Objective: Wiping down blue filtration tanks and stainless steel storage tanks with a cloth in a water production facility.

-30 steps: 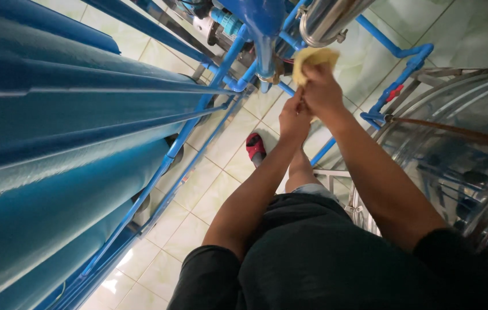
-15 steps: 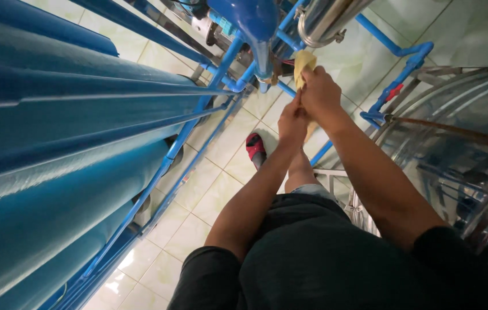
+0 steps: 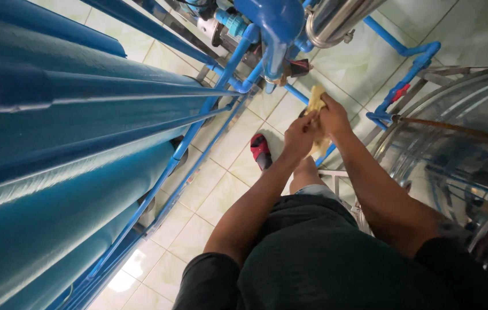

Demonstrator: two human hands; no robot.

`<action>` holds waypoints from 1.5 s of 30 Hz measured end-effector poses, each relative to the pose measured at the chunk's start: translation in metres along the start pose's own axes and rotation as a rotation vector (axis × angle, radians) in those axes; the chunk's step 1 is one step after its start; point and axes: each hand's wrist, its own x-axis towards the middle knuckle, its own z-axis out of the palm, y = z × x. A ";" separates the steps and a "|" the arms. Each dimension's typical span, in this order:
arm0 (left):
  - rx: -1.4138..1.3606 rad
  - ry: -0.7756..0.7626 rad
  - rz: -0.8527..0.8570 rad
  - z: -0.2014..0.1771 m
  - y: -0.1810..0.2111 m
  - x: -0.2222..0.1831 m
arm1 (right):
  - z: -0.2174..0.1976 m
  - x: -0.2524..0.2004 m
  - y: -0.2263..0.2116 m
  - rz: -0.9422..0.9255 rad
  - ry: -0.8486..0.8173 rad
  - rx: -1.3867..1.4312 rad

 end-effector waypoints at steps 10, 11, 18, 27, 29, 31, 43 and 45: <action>-0.220 0.235 0.265 -0.044 0.031 0.002 | -0.023 0.035 -0.128 0.249 -0.092 0.601; -0.228 0.233 0.315 -0.046 0.036 -0.001 | -0.026 0.035 -0.133 0.275 -0.078 0.868; -0.165 0.208 0.210 -0.025 0.032 0.000 | -0.001 0.046 -0.093 0.252 0.051 0.626; -0.120 0.175 0.154 -0.022 -0.001 0.000 | -0.004 0.025 -0.085 0.294 -0.104 0.573; -0.189 0.145 0.249 -0.043 0.024 -0.019 | -0.014 0.018 -0.088 0.193 -0.043 0.742; -0.165 0.148 0.266 -0.064 0.028 -0.015 | -0.019 0.014 -0.110 0.084 -0.010 0.604; -0.148 0.225 0.152 -0.088 -0.002 -0.024 | 0.011 -0.036 -0.156 -0.312 0.110 -0.040; -0.166 0.208 0.201 -0.089 -0.011 -0.023 | 0.014 -0.042 -0.144 -0.226 0.060 -0.034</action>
